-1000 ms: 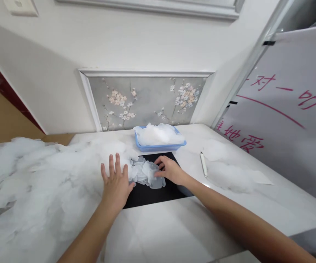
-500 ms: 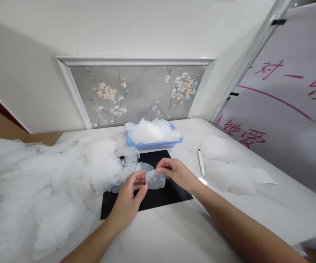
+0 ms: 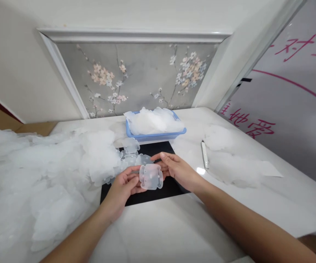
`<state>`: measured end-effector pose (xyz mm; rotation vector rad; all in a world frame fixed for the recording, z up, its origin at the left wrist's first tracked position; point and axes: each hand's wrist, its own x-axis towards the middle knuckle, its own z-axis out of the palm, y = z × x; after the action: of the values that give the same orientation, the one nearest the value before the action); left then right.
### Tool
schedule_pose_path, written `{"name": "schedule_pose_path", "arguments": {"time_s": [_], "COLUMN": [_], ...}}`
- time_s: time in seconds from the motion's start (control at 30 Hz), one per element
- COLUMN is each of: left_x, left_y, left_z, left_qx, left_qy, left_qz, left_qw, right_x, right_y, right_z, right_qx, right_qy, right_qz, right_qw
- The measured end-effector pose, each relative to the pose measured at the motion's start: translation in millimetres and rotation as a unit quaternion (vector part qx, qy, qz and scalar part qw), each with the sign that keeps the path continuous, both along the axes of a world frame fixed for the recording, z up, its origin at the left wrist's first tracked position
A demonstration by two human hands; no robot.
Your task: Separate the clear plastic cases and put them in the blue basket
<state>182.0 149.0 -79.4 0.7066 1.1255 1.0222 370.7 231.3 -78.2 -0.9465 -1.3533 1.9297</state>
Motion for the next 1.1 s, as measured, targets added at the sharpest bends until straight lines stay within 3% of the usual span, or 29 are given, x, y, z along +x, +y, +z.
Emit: {"name": "schedule_pose_path", "arguments": {"time_s": [0.63,0.77,0.87,1.1], "left_x": [-1,-1,-2,-2], "left_y": [1,1,1,1], "left_z": [-0.6,-3.0,-4.7,-3.2], "left_qx": [0.019,0.024,0.021,0.02], "left_qy": [0.014,0.018,0.021,0.007], "left_qz": [0.009,0.017,0.029,0.035], "left_qw": [1.0,0.999,0.999,0.999], "right_x": [1,5,8,7], "right_y": [-1,-1,-2,-6], "right_z": [5.0,7.9,10.7,13.0], "right_qx": [0.029,0.126,0.235,0.37], "right_qy": [-0.003,-0.026,-0.058,-0.131], "right_qz": [0.021,0.08,0.138,0.162], "right_qw": [0.999,0.989,0.96,0.905]}}
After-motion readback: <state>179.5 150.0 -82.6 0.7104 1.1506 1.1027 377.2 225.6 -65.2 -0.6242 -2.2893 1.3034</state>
